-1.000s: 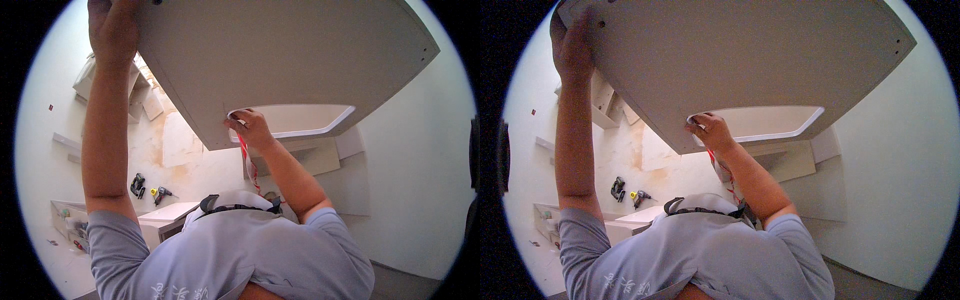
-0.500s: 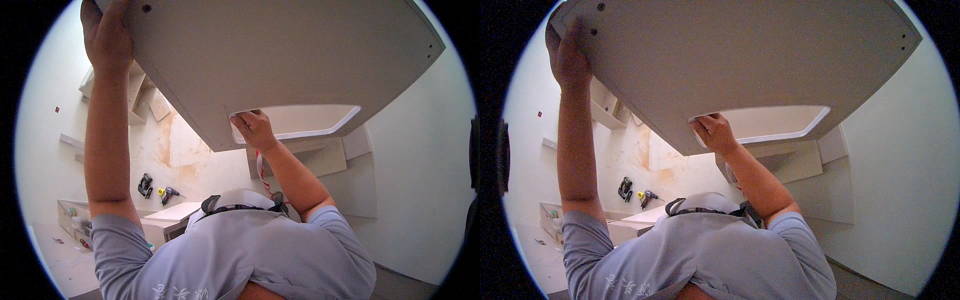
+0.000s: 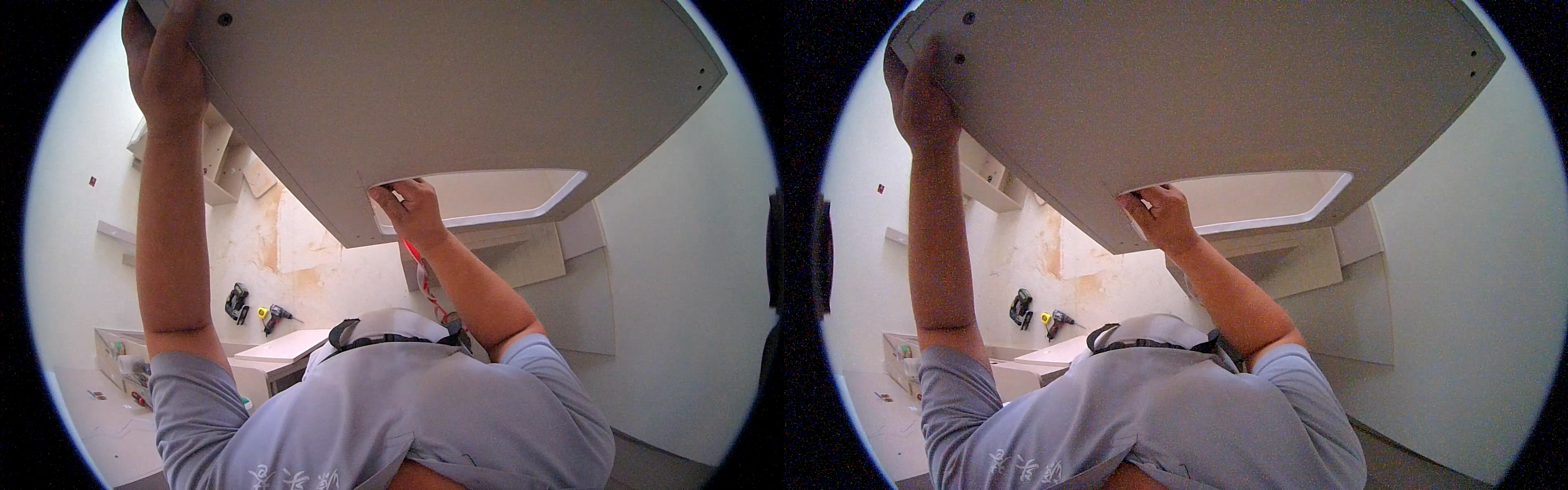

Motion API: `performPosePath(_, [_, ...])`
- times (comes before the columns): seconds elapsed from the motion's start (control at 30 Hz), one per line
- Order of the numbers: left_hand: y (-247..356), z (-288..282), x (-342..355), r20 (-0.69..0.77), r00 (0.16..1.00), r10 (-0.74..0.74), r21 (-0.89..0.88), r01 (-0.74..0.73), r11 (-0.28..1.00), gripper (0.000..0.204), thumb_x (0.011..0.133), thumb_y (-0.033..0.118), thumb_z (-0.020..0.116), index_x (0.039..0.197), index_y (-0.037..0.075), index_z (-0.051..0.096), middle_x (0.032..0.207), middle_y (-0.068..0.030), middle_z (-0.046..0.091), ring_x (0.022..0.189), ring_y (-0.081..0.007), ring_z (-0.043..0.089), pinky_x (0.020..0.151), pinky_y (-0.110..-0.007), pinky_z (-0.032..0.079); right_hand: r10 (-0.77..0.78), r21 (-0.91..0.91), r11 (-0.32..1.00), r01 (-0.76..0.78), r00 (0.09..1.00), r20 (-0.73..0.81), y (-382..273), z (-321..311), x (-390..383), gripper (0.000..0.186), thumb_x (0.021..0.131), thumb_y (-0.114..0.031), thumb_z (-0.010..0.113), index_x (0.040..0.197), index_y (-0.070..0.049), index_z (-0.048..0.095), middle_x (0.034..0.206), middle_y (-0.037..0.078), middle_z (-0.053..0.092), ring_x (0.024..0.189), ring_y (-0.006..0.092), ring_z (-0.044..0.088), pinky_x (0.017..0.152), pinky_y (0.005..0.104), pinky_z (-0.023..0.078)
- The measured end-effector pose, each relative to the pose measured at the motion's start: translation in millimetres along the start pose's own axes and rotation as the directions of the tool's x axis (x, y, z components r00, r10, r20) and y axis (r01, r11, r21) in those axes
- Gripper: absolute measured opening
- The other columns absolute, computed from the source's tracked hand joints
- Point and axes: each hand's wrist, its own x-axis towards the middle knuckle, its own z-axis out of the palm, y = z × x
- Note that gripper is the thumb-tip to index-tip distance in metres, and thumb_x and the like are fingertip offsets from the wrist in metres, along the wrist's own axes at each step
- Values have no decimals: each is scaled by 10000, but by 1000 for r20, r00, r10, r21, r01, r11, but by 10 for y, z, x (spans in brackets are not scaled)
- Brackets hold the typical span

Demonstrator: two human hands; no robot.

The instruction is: The person applies a white adhesive strip to the inner edges of a rectangular cutout in a wooden panel, presses it firmly by hand along the perimeter, and then uses a utility knife to cut away the excess material.

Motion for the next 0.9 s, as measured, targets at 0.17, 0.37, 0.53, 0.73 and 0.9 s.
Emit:
performPosePath(0.17, [20, -3, 20, 3, 1000, 8, 0, -8, 1000, 651, 912, 294, 668, 1483, 111, 415, 1309, -169, 522, 1111, -302, 572, 895, -459, 543, -11, 23, 1000, 12, 1000, -21, -3, -1, 4, 238, 919, -307, 765, 957, -72, 774, 920, 128, 763, 840, 302, 727, 742, 406, 565])
performPosePath(0.37, [18, -26, 47, 0, 1000, 13, -7, -13, 1000, 656, 914, 299, 669, 1485, 107, 410, 1310, -172, 520, 1113, -304, 572, 894, -460, 543, 111, -25, 994, -110, 993, 46, -99, 21, 45, 251, 890, -295, 790, 980, -61, 774, 944, 123, 764, 885, 295, 722, 750, 398, 554])
performPosePath(0.53, [13, -19, 50, 1, 1000, 16, -15, -16, 1000, 659, 917, 303, 669, 1487, 103, 406, 1311, -175, 518, 1115, -306, 571, 892, -460, 544, 151, 133, 979, -155, 988, 40, -156, 16, 58, 222, 894, -259, 790, 986, -57, 779, 949, 102, 771, 865, 247, 712, 756, 379, 546])
performPosePath(0.73, [-14, -17, 32, 5, 999, 31, -31, -31, 999, 663, 920, 307, 670, 1490, 99, 401, 1312, -179, 516, 1116, -309, 571, 891, -460, 544, 257, 309, 915, -261, 965, 51, 4, 155, -21, 167, 905, -202, 787, 988, -58, 789, 907, 86, 777, 812, 200, 700, 718, 334, 537])
performPosePath(0.9, [-35, -9, 16, 34, 998, 50, -63, -48, 997, 667, 922, 311, 670, 1492, 95, 397, 1313, -182, 514, 1118, -311, 571, 889, -461, 545, 341, 420, 841, -340, 937, 76, -59, 160, -36, 219, 884, -249, 821, 975, -52, 791, 910, 75, 784, 829, 172, 707, 769, 313, 546])
